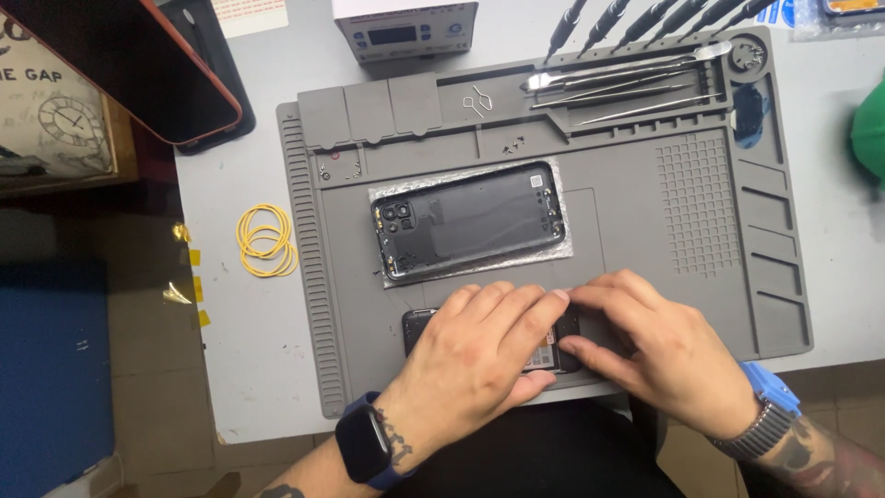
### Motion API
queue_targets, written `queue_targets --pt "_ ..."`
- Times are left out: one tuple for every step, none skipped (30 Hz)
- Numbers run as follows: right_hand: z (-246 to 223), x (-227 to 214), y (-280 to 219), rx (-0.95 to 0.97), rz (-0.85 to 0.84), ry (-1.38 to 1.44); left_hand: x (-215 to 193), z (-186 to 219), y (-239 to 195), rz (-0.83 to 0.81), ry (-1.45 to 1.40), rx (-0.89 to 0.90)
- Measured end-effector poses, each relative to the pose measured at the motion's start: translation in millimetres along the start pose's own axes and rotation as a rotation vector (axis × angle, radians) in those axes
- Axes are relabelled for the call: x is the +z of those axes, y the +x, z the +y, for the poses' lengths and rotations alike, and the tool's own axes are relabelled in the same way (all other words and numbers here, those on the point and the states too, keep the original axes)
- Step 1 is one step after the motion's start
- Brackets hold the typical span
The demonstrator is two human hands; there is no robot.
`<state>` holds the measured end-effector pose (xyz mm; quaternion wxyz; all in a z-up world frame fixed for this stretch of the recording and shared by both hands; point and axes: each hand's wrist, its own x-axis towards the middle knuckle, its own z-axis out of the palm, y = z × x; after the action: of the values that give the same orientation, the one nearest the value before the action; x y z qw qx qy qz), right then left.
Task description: Reassembling internal components of a smartphone and securing the chassis with rubber bands
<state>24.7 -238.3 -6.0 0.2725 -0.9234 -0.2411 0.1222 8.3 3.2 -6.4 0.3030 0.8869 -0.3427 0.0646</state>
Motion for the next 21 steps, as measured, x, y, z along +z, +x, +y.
queue_targets --pt "-0.7 -0.1 -0.6 -0.013 0.013 -0.025 0.3 0.1 -0.2 0.003 -0.01 -0.004" --pt "-2.0 -1.3 0.1 -0.012 0.014 -0.025 0.3 0.3 0.0 0.003 -0.01 -0.004" --pt "-3.3 -2.5 0.7 -0.01 0.001 -0.104 0.3 0.5 0.1 0.003 -0.009 -0.006" --pt "-4.7 -3.5 1.1 -0.008 -0.011 -0.182 0.2 0.9 0.0 0.002 -0.007 -0.009" --pt "-6.1 -4.6 1.5 -0.007 -0.01 -0.181 0.6 1.2 -0.2 0.002 -0.007 -0.008" --pt "-7.5 -5.7 1.8 -0.06 0.018 -0.239 0.9 1.5 -0.4 0.004 0.008 -0.006" --pt "-9.1 -6.8 2.0 -0.112 0.045 -0.296 1.2 1.9 -0.8 0.006 0.023 -0.005" --pt "-9.5 -7.4 2.4 -0.111 0.046 -0.297 1.5 2.5 -1.3 0.006 0.023 -0.003" --pt "-10.1 -7.9 2.9 -0.138 0.042 -0.341 1.7 3.1 -1.9 0.003 0.029 -0.008" --pt "-10.6 -8.7 3.4 -0.165 0.036 -0.386 1.9 3.9 -2.4 0.0 0.035 -0.014" --pt "-12.6 -9.9 3.9 -0.165 0.036 -0.386 2.1 3.9 -2.3 0.0 0.034 -0.014" --pt "-14.7 -10.9 4.8 -0.223 0.037 -0.471 2.1 3.6 -2.4 0.003 0.033 -0.015" --pt "-16.8 -11.8 5.6 -0.28 0.038 -0.555 2.1 3.5 -2.6 0.006 0.031 -0.017" --pt "-15.9 -11.1 5.1 -0.28 0.039 -0.555 2.0 4.9 -3.1 0.006 0.031 -0.016" --pt "-15.0 -10.6 4.5 -0.301 0.03 -0.578 1.8 6.5 -3.6 0.008 0.078 -0.013" --pt "-13.7 -10.6 4.6 -0.323 0.023 -0.604 1.8 7.6 -3.3 0.013 0.125 -0.007" --pt "-11.6 -11.2 5.0 -0.323 0.026 -0.607 2.0 10.5 -3.7 0.015 0.126 -0.005" --pt "-9.8 -11.2 6.4 -0.298 0.012 -0.55 1.5 13.1 -4.6 0.073 0.124 0.045" --pt "-8.3 -11.3 7.8 -0.273 -0.002 -0.493 0.6 15.7 -5.6 0.13 0.122 0.095" --pt "-2.9 -12.2 7.6 -0.278 0.003 -0.492 0.1 18.3 -5.6 0.13 0.129 0.094" --pt "2.5 -13.0 7.5 -0.21 -0.076 -0.397 -0.5 20.7 -5.8 0.131 0.159 0.106"
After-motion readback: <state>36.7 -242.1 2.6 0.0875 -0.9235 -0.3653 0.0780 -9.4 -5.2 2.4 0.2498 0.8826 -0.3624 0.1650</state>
